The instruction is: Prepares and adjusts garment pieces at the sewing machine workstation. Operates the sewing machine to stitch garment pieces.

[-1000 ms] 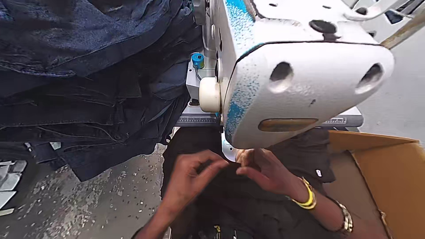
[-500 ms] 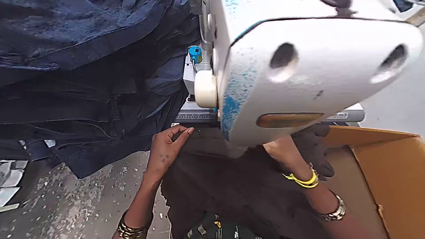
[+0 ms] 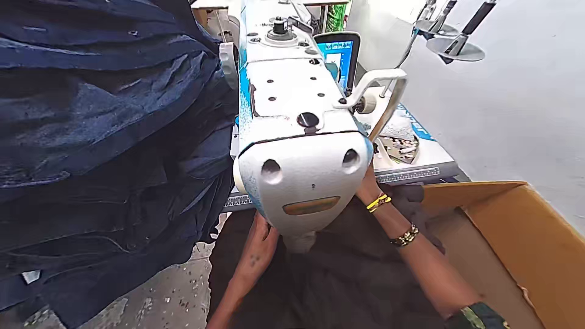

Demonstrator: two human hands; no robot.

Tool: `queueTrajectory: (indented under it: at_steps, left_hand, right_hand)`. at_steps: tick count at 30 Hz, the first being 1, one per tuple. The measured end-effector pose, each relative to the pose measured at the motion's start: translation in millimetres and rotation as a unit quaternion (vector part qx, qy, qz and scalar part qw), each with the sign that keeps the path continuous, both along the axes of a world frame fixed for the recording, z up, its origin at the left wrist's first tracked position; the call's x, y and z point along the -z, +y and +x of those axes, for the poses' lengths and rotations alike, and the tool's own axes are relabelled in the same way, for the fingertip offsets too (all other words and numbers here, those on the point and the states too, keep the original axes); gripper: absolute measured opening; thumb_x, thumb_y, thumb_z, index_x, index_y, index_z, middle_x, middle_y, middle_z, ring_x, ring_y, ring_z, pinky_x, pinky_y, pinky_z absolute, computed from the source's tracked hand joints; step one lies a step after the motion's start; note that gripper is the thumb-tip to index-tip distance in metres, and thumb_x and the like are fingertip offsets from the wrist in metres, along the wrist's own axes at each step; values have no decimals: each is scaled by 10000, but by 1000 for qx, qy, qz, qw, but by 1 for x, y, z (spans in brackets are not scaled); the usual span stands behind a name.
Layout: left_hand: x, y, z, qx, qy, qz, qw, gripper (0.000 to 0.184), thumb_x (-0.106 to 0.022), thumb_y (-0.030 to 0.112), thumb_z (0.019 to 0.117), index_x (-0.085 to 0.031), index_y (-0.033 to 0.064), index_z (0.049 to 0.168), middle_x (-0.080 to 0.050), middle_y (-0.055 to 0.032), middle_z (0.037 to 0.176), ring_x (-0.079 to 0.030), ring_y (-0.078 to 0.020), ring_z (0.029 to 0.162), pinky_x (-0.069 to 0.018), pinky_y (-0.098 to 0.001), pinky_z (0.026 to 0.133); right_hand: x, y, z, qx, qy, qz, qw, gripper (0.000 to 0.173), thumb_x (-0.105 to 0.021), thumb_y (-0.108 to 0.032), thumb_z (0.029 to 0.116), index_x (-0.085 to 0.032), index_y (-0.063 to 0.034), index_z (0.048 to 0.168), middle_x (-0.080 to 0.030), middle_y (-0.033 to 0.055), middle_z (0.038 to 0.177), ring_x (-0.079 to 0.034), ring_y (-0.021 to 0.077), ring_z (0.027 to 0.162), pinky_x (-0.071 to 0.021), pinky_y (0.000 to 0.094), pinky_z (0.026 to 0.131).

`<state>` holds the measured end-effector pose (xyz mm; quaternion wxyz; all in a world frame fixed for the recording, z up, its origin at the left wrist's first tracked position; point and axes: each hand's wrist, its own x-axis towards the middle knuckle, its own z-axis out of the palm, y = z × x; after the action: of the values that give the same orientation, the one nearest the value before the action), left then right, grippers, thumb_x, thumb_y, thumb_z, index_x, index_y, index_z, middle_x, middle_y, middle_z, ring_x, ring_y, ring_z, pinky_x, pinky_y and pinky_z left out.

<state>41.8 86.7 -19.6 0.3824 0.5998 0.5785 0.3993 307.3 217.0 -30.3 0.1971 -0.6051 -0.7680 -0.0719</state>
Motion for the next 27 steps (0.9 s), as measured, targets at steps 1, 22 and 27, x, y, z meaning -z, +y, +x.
queueTrajectory:
  at_steps: [1,22,27]
  left_hand:
    - [0,0,1,-11,-5,-3,1000,486,-509,159,1006,-465,-88,1423,-592,-222,1317,-588,-199,1212,-467,-349,1044]
    - [-18,-42,-3,131,63,174,974,381,-567,282,1021,-556,93,691,-450,19,548,-424,-32,489,-337,-197,460]
    - [-18,-42,-9,130,48,180,974,314,-609,346,1018,-721,84,884,-647,31,689,-557,39,611,-441,-132,568]
  right_hand:
    - [2,-4,-2,-4,3,19,1000,336,-633,9,916,-687,35,1246,-656,276,1209,-602,496,1136,-428,674,882]
    - [-21,-100,-53,-338,83,242,906,235,-545,-196,1033,-667,-100,857,-646,69,743,-629,207,715,-512,309,685]
    - [-30,-100,-67,-338,127,169,917,198,-603,-180,963,-683,-92,804,-722,74,800,-701,171,808,-548,276,748]
